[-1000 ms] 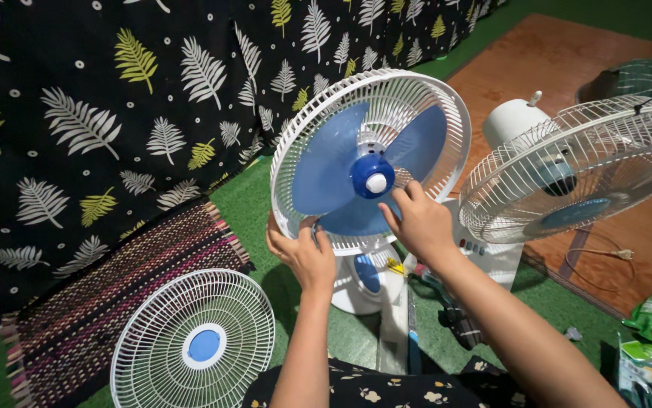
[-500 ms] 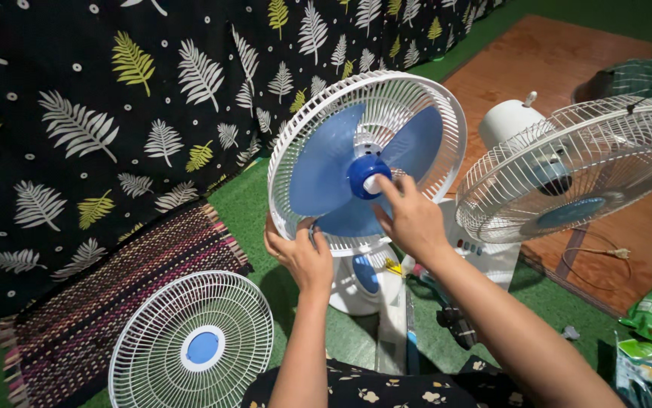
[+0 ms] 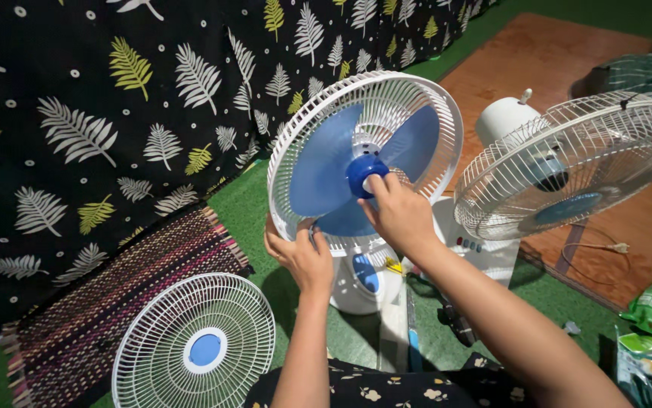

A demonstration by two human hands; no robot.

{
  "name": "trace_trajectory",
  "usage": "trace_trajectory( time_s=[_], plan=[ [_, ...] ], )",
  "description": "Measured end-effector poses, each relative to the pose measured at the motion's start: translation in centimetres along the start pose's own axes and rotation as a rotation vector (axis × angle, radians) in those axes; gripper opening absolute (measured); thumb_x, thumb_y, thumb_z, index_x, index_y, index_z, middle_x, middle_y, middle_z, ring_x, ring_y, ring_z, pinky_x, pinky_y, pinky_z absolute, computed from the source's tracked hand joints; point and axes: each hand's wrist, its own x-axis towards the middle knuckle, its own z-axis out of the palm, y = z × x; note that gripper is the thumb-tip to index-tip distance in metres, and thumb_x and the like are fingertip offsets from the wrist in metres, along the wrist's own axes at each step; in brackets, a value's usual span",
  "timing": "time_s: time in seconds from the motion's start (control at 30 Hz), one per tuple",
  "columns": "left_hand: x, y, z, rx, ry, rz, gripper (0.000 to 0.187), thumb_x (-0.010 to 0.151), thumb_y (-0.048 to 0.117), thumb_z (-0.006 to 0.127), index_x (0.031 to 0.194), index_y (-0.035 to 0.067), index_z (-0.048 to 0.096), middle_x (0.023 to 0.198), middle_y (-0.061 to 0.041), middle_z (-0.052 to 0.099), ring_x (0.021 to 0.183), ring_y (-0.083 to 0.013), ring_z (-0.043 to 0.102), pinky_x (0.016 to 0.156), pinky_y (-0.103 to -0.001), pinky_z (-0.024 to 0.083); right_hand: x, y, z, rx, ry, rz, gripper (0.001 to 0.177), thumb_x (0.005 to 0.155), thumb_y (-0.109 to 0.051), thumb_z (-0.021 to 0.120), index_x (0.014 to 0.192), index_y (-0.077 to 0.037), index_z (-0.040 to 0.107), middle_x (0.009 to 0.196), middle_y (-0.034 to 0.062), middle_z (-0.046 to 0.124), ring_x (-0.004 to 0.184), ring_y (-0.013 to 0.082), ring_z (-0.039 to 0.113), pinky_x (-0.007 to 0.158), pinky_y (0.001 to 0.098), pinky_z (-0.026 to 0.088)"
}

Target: The person disassembles a white electric fan by removing the front grille, fan blades, and rear grille. They then use a brush to clean the exposed motor housing and internal components.

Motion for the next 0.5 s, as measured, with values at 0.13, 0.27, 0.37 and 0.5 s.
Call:
trace_trajectory(
  time_s=[0.13, 0.27, 0.37, 0.5],
  plan=[
    [0.1, 0.5, -0.7, 0.011, -0.027, -0.011, 0.028, 0.085, 0.014, 0.069, 0.113, 0.009, 0.07, 0.156, -0.032, 0.026, 0.145, -0.0499, 0.023, 0.118, -0.06, 0.024, 0.3, -0.6, 0.0, 0.036, 0.104, 0.03, 0.044, 0.086, -0.032, 0.078, 0.113, -0.005, 0.057, 0.1, 0.0143, 0.062, 0.069, 0.0329, 0.067, 0.054, 0.0423, 0.051],
    [0.6, 2.4, -1.4, -0.034, 0.129, 0.087, 0.048, 0.09, 0.013, 0.071, 0.135, 0.003, 0.055, 0.155, -0.031, 0.023, 0.143, -0.0508, 0.026, 0.118, -0.06, 0.025, 0.2, 0.3, 0.3, 0.015, 0.059, -0.069, 0.036, 0.08, -0.021, 0.076, 0.111, -0.01, 0.06, 0.094, 0.0117, 0.062, 0.07, 0.0303, 0.068, 0.056, 0.0414, 0.053],
    [1.5, 3.8, -1.8, -0.113, 0.114, 0.183, 0.057, 0.094, 0.011, 0.07, 0.145, 0.003, 0.045, 0.155, -0.026, 0.028, 0.144, -0.0471, 0.034, 0.121, -0.056, 0.033, 0.7, 0.8, 1.3, -0.004, 0.05, -0.039, 0.026, 0.088, -0.02, 0.075, 0.104, -0.009, 0.057, 0.092, 0.0098, 0.063, 0.072, 0.0296, 0.069, 0.058, 0.042, 0.053],
    [2.8, 5.5, -1.1, -0.421, -0.019, -0.011, 0.077, 0.094, 0.01, 0.068, 0.156, -0.002, 0.024, 0.148, -0.03, 0.039, 0.124, -0.0389, 0.051, 0.107, -0.049, 0.044, 1.1, 1.0, 1.7, 0.057, 0.059, 0.045, 0.033, 0.088, -0.028, 0.078, 0.099, -0.007, 0.055, 0.087, 0.01, 0.063, 0.065, 0.0336, 0.067, 0.055, 0.0441, 0.052]
  ],
)
